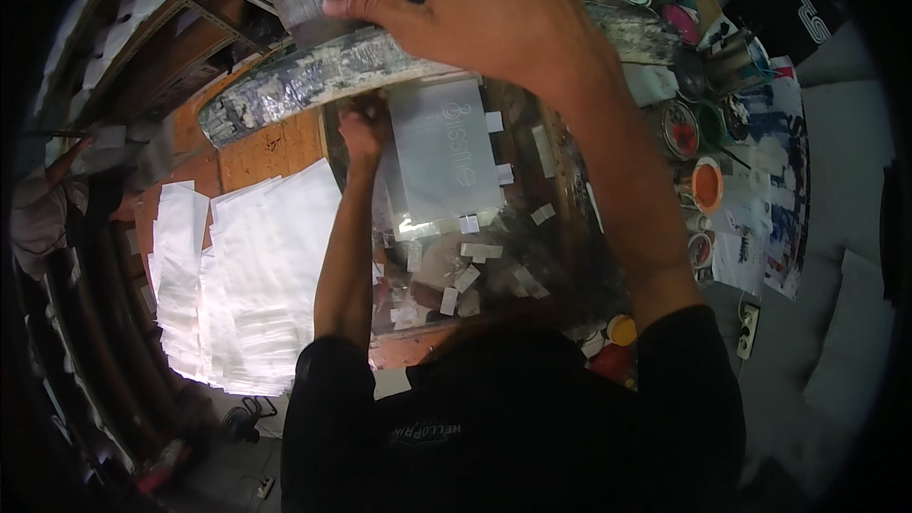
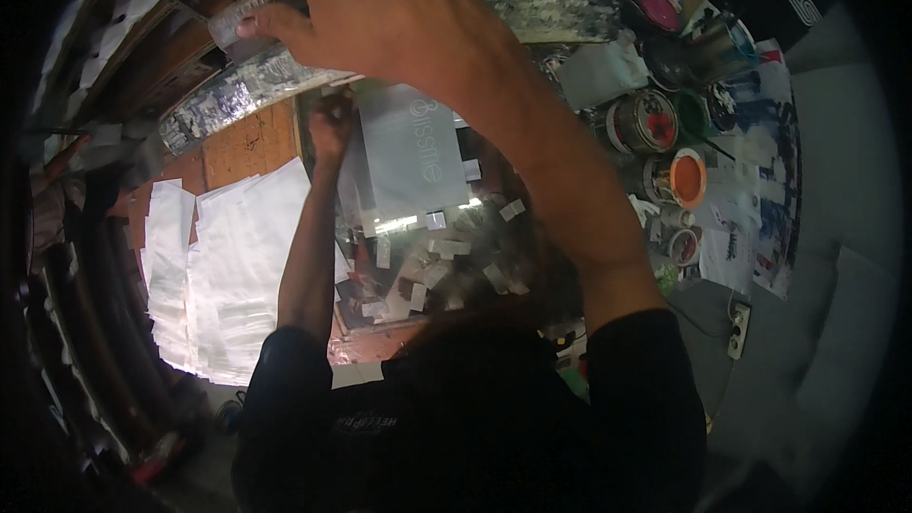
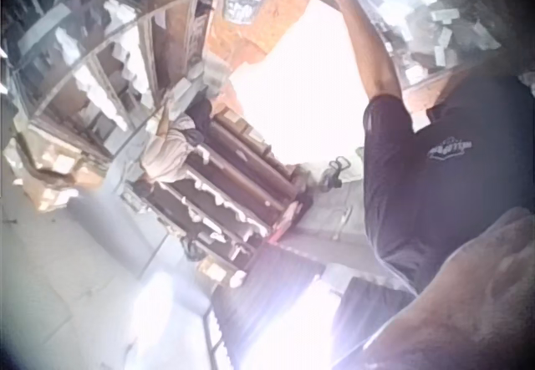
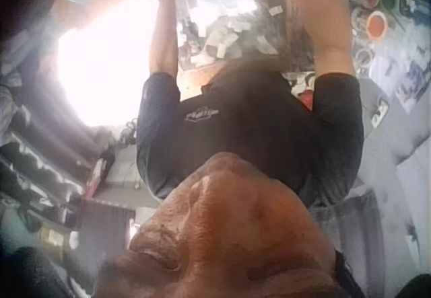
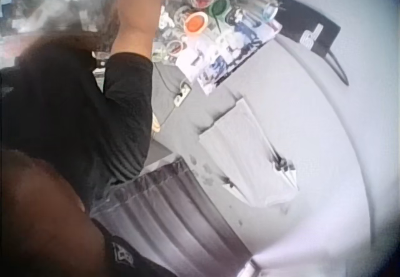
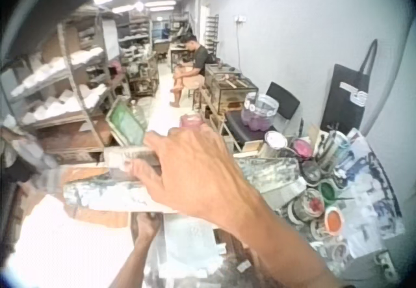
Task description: The person performs screen printing on white paper sheets. They place a sheet under a screen, pull a squeegee across the screen to apply ink, lift the screen, and remove the printed sheet. This cycle repeats continuously throughout the clip.
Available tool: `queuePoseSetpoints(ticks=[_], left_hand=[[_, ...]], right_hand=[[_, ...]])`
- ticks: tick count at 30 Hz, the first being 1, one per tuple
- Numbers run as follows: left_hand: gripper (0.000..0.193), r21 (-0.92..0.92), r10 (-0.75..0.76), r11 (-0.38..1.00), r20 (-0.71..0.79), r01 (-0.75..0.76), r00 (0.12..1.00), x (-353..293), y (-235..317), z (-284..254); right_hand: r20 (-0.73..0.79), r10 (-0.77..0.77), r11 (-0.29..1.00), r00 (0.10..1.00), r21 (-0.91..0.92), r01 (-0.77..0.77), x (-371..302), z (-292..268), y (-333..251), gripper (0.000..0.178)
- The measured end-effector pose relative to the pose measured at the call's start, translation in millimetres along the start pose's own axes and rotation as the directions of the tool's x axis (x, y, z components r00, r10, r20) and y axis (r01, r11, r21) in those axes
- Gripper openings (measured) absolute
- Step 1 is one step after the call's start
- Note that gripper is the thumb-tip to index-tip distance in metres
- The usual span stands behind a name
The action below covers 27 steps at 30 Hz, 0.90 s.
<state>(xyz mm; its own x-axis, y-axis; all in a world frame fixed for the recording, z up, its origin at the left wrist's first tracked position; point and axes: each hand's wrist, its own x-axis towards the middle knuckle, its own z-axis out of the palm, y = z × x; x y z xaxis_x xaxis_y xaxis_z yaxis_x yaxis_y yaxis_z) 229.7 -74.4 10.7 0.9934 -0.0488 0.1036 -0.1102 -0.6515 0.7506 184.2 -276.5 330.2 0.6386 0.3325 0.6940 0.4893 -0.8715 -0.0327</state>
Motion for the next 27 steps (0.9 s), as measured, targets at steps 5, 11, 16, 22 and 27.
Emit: queuePoseSetpoints(ticks=[5, 11, 16, 22, 27], left_hand=[[0.021, 0.151, 0.548, 0.834, -0.12, -0.531, 0.828, -14.4, 4.2, 33.1], [0.016, -0.204, -0.03, 0.979, -0.18, -0.007, 0.983, -35.0, -27.8, -70.1], [0.038, 0.163, -0.129, 0.956, -0.513, 0.244, 0.849, -42.5, -154.5, -242.9], [0.063, 0.755, 0.242, 0.652, -0.123, -0.068, 0.962, -225.6, -147.5, -168.3], [0.059, 0.498, 0.119, 0.845, 0.179, -0.194, 0.977, -235.3, -8.0, -28.2]], right_hand=[[0.232, 0.136, 0.982, 0.963, 0.096, -0.162, 12.8, -4.9, 21.9, 0.043], [0.452, 0.28, 0.935, 0.847, 0.072, -0.348, 47.9, -13.7, 14.1, 0.045], [0.387, 0.285, 0.936, 0.877, 0.086, -0.342, 47.8, -30.6, -1.1, 0.041], [0.257, 0.243, 0.955, 0.935, 0.104, -0.277, 35.9, -15.9, 0.0, 0.045], [0.29, 0.276, 0.947, 0.916, 0.079, -0.311, 21.5, -23.6, 1.9, 0.047]])
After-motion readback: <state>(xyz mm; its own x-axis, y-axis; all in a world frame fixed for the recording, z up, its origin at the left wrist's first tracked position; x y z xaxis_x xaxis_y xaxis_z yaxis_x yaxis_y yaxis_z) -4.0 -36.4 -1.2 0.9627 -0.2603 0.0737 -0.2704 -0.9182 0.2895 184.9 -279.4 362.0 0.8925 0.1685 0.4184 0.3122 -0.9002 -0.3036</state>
